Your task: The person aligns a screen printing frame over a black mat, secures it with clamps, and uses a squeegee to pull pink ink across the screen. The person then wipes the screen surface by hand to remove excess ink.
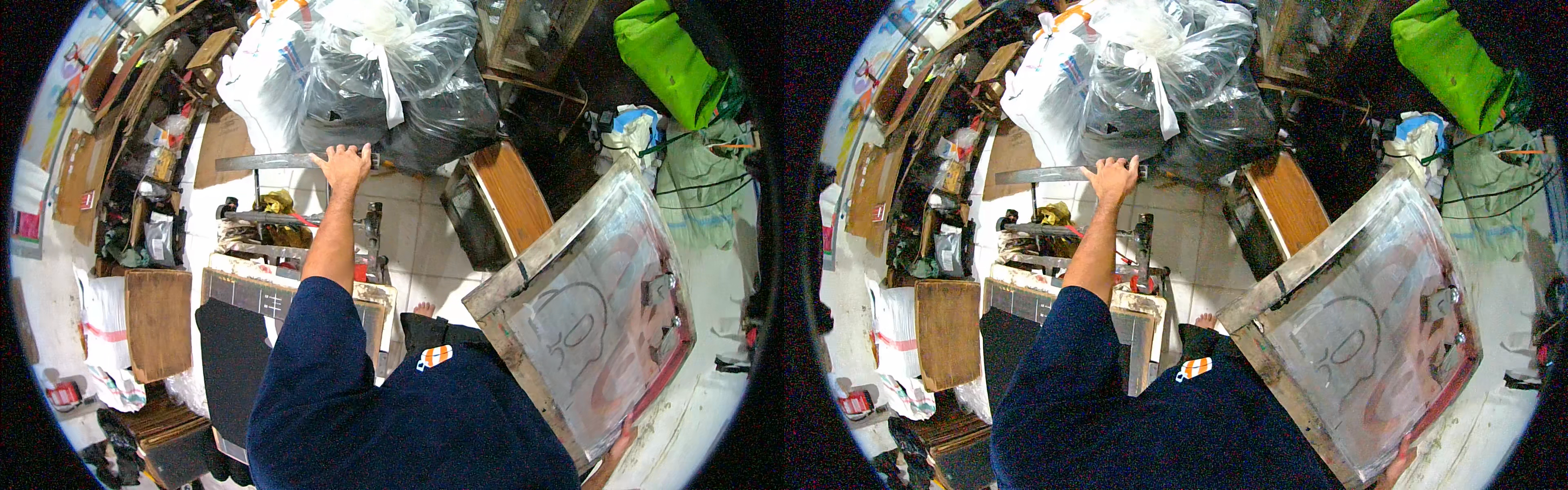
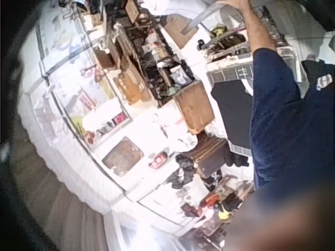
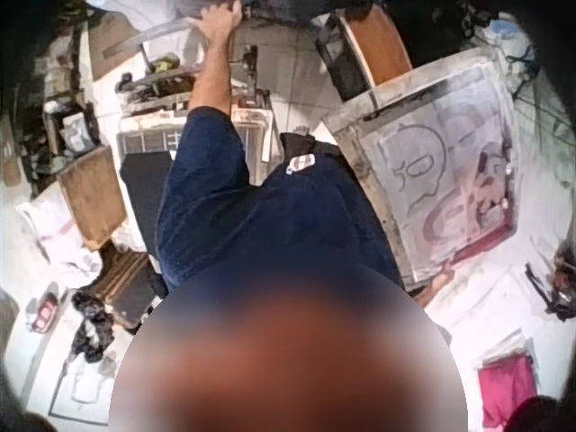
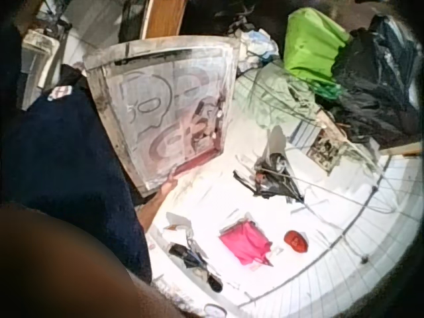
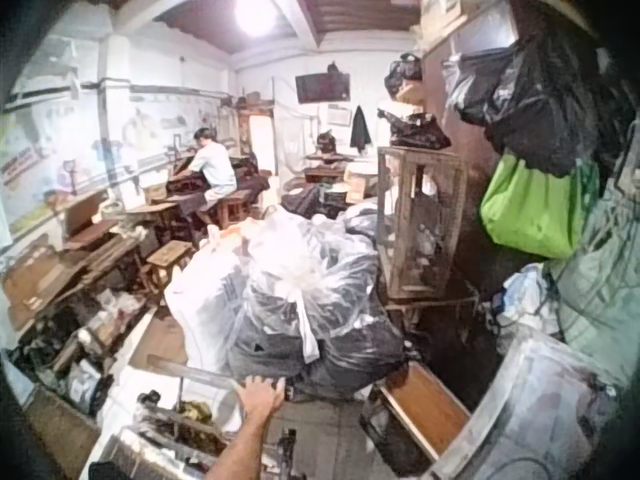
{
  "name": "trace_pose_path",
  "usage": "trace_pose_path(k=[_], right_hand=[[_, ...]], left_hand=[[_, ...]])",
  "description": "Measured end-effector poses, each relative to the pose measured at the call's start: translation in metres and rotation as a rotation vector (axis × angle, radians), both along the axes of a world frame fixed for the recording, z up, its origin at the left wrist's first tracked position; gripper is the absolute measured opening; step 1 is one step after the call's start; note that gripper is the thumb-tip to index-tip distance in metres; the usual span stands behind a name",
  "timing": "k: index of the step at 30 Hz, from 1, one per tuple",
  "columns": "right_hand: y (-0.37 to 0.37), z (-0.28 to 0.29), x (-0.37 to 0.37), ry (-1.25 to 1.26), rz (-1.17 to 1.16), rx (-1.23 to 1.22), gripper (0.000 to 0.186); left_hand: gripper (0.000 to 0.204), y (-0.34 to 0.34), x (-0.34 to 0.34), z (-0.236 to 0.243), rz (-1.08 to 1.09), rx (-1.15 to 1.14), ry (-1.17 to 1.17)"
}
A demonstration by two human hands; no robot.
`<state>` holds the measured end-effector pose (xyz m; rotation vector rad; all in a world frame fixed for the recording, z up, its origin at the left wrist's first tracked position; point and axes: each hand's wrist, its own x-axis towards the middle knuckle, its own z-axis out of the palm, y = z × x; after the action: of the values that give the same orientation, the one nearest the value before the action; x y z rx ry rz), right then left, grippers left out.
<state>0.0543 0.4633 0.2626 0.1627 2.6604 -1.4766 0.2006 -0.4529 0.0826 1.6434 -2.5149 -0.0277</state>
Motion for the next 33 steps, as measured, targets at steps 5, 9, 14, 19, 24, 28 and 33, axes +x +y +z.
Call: trace_pose_path(k=[5, 9, 14, 19, 24, 28, 33], right_hand=[[-0.007, 0.012, 0.011, -0.090, -0.069, 0.006, 0.075], [-0.023, 0.022, 0.016, -0.201, -0.110, -0.050, 0.074], [-0.044, 0.029, 0.021, -0.171, -0.101, -0.014, 0.072], [-0.052, 0.027, 0.020, -0.155, -0.007, -0.012, 0.068], [-0.046, 0.024, 0.010, -0.155, 0.036, 0.010, 0.068], [-0.040, 0.029, 0.001, -0.195, 0.043, 0.082, 0.073], [-0.046, 0.040, 0.003, -0.203, -0.102, 0.152, 0.078]], left_hand=[[0.060, -0.007, 0.002, -0.007, -0.023, 0.036, 0.003], [0.054, -0.009, 0.008, -0.017, -0.086, 0.023, 0.164], [0.047, 0.031, 0.027, -0.029, -0.028, -0.365, 0.526], [0.044, 0.123, 0.064, -0.042, 0.061, -0.243, 0.640], [0.041, 0.137, 0.110, -0.064, 0.142, -0.283, 0.645], [0.036, 0.040, 0.159, -0.084, 0.579, 0.079, 0.943], [0.039, -0.081, 0.183, -0.109, 0.890, 0.471, 1.835]])
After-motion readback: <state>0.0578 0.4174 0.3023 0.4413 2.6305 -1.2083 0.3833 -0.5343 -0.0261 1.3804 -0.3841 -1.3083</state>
